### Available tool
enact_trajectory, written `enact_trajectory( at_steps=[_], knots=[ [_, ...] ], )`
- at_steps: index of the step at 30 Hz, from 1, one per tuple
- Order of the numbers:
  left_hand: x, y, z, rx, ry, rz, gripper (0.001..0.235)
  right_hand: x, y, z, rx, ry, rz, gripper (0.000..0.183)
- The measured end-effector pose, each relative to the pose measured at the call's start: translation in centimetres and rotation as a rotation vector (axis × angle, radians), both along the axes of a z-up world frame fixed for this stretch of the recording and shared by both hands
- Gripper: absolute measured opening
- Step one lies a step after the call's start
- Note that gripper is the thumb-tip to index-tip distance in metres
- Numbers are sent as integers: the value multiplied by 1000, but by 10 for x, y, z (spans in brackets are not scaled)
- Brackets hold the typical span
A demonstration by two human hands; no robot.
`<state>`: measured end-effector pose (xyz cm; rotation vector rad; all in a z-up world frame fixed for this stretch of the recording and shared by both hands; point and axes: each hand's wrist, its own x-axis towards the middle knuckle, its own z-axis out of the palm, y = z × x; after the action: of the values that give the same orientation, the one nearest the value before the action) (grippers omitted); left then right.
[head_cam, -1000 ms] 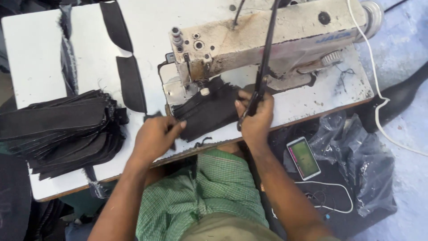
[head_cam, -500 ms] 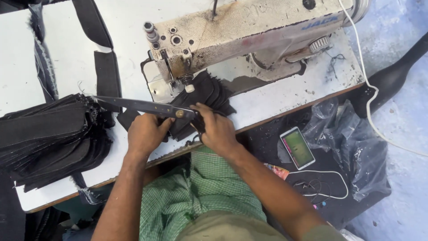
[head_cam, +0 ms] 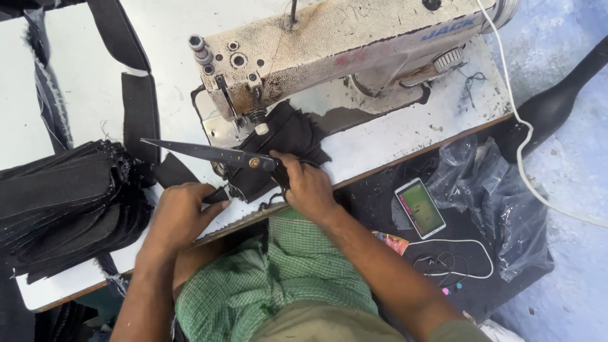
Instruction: Cutting black fabric strips with scissors and bundling them together.
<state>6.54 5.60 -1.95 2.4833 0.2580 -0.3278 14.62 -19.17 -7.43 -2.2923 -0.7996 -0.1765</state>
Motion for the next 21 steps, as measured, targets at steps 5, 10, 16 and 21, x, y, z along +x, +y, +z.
enact_trajectory(
  at_steps=[5,10,16,21],
  knots=[
    [-1,4,-6,-127,13,120,34,8,0,-9,-38,19,-1,45],
    [-3,8,-33,-190,3,212,33,10,-2,-17,-73,23,-14,43],
    [-5,6,-35,-207,30,262,33,12,-2,-20,-70,16,-3,44],
    [-4,5,-33,-180,78,264,34,11,-2,-20,-60,38,-8,45]
  ],
)
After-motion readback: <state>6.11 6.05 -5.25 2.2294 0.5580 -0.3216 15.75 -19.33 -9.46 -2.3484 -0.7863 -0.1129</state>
